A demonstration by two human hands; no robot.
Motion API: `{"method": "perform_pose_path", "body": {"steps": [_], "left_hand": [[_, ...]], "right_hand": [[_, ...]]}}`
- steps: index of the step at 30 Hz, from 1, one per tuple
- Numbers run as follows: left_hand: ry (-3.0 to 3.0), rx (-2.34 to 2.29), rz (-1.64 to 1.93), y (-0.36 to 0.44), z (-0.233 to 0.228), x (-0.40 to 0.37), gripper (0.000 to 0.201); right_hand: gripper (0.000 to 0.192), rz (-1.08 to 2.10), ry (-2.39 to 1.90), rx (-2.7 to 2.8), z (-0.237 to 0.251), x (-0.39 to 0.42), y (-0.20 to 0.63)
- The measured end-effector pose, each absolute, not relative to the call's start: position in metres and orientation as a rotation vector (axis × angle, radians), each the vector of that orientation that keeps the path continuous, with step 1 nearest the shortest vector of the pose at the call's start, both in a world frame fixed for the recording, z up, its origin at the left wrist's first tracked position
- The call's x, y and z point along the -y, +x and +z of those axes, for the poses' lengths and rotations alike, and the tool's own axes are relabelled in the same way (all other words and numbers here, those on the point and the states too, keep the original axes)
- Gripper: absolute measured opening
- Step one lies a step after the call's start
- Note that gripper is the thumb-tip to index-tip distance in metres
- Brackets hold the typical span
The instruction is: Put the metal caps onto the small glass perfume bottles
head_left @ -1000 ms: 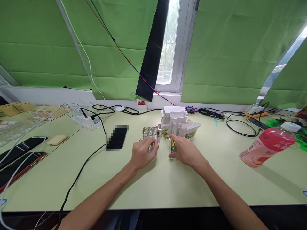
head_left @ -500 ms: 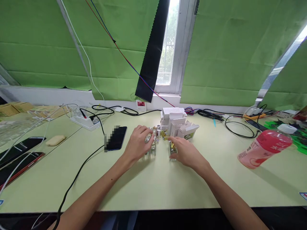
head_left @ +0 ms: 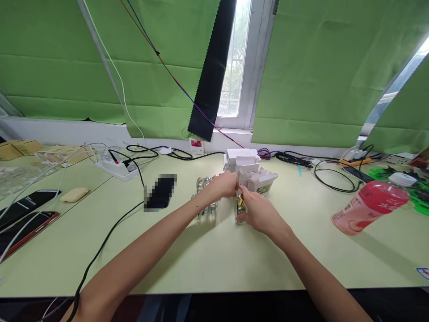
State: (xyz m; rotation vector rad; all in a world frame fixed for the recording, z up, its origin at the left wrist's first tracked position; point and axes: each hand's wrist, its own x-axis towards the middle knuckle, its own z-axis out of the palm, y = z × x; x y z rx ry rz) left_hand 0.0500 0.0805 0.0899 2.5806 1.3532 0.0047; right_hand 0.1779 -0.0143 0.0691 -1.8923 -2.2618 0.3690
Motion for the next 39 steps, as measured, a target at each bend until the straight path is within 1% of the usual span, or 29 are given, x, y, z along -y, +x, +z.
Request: {"method": "perform_pose_path", "body": {"steps": [2,4,8,14,21,25,33,39], "left_hand": [[2.567,-1.339,-0.074,0.055,0.088,-0.087,0.01],[2.565,-1.326,-0.115,0.057,0.086,-0.091,0.011],[2.575,-1.321,-0.108,0.06,0.08,-0.094,0.017],[2.583,-1.364,-0.099,0.062,0.079,-0.091,0.017],[2.611,-1.367,-0.134,0.055,0.082,-0.089,0.012],[2.616,-1.384,-0.165,0.051,0.085,-0.091,0.014],[2.665,-1.375,-0.108,0.045,0.08,-0.097,0.014],[2.698,-1.343,-0.114,0.039,0.083,-0.099,0.01]], "right_hand": [[0.06,0.372,-1.886,2.258,0.069,0.015,0.178],[0.054,0.369,-1.884,2.258,0.07,0.015,0.177],[0.045,0.367,-1.91,2.271,0.073,0.016,0.176],[0.037,0.393,-1.868,2.272,0.071,0.016,0.178],[0.042,0.429,-1.753,2.273,0.065,0.012,0.182],[0.044,0.444,-1.706,2.264,0.064,0.009,0.182],[0.045,0.433,-1.738,2.214,0.061,-0.001,0.178],[0.045,0.438,-1.724,2.196,0.058,-0.006,0.177]]}}
